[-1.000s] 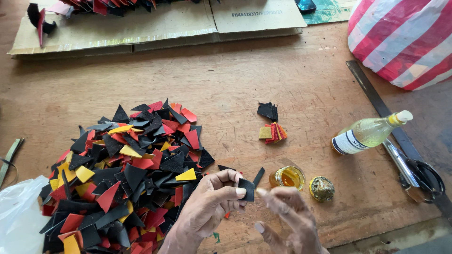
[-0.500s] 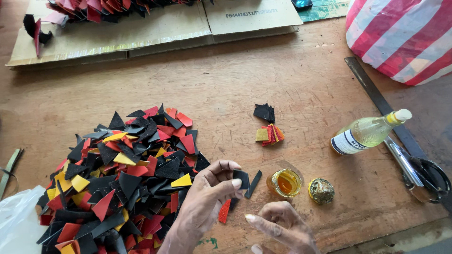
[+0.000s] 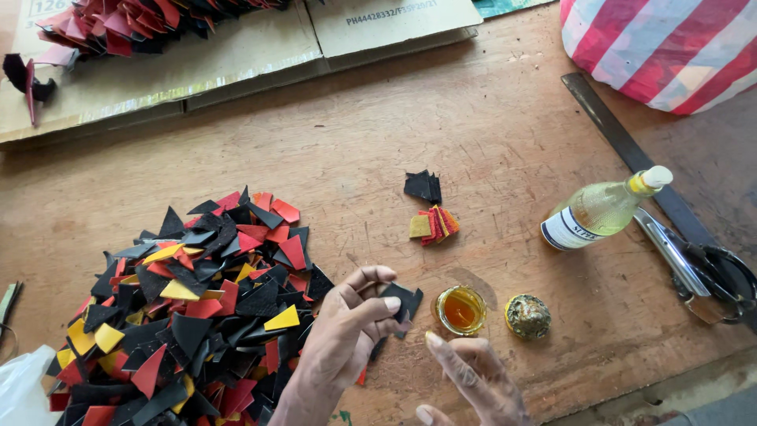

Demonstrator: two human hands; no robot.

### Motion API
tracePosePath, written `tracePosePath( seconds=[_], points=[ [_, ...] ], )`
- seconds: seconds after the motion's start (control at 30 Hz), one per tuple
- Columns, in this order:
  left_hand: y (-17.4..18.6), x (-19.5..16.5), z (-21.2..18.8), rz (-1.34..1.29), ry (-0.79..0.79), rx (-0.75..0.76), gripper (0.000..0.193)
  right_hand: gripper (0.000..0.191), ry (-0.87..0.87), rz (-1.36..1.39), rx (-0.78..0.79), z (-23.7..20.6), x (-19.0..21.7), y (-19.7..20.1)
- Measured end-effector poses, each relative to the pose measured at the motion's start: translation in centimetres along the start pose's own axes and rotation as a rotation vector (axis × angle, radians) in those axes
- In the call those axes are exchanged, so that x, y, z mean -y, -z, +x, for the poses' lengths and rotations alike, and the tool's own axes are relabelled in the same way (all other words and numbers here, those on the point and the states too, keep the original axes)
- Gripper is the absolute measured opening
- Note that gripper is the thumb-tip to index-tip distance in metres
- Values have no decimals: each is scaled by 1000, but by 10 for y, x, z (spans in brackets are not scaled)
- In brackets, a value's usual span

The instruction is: The person repeatedly picks small triangular pieces from a pile, applies a viscous substance from a small jar to one edge, and places the piece onto a growing stack on the table. The process is repeated with pieces of different colors.

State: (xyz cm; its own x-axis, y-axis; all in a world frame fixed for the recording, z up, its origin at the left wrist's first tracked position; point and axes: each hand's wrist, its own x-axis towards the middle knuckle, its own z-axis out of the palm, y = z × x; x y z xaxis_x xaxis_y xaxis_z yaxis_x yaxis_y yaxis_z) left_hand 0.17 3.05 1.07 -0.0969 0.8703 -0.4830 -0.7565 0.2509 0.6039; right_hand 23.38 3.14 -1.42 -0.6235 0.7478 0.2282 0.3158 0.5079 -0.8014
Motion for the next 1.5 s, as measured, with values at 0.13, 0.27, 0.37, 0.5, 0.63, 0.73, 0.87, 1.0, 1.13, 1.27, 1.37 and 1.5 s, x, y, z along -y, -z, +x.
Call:
tracePosePath(
  seconds=[0.13,0.27,0.37,0.5,0.63,0.73,0.87,1.0,1.13,1.27,1.37,1.5],
  points=[
    [-3,-2,-16,-92,76,110,15,86,80,-6,8,6,7,5],
    [-2,-1,-24,-134,95,218,15,87,102,-36,21,14,10,4],
    [0,0,-26,-196,105,231,14,83,75,-160,46,19,13,0],
    [4,1,-26,-252,81,215,13,81,214,-301,-52,23,30,-2],
    [6,3,-26,-219,45,259,12,81,233,-312,-97,33,42,9],
    [7,5,-26,-216,58,262,12,75,233,-234,-18,36,37,11],
    [11,5,-22,-274,2,171,13,65,369,-141,-52,15,20,-12],
    [9,1,0,10,-335,61,15,37,-45,240,-44,-16,-13,-35],
    [-5,-10,38,796,-865,-84,18,32,-429,335,-146,-43,-47,-48],
    [-19,-32,82,1192,-1153,-179,20,34,-401,295,-218,-67,-68,-66],
    [-26,-40,118,1227,-1166,-131,19,33,-469,296,-177,-78,-72,-75],
    [-18,-35,146,1225,-1138,-55,22,32,-530,292,-132,-79,-67,-76]
  ],
)
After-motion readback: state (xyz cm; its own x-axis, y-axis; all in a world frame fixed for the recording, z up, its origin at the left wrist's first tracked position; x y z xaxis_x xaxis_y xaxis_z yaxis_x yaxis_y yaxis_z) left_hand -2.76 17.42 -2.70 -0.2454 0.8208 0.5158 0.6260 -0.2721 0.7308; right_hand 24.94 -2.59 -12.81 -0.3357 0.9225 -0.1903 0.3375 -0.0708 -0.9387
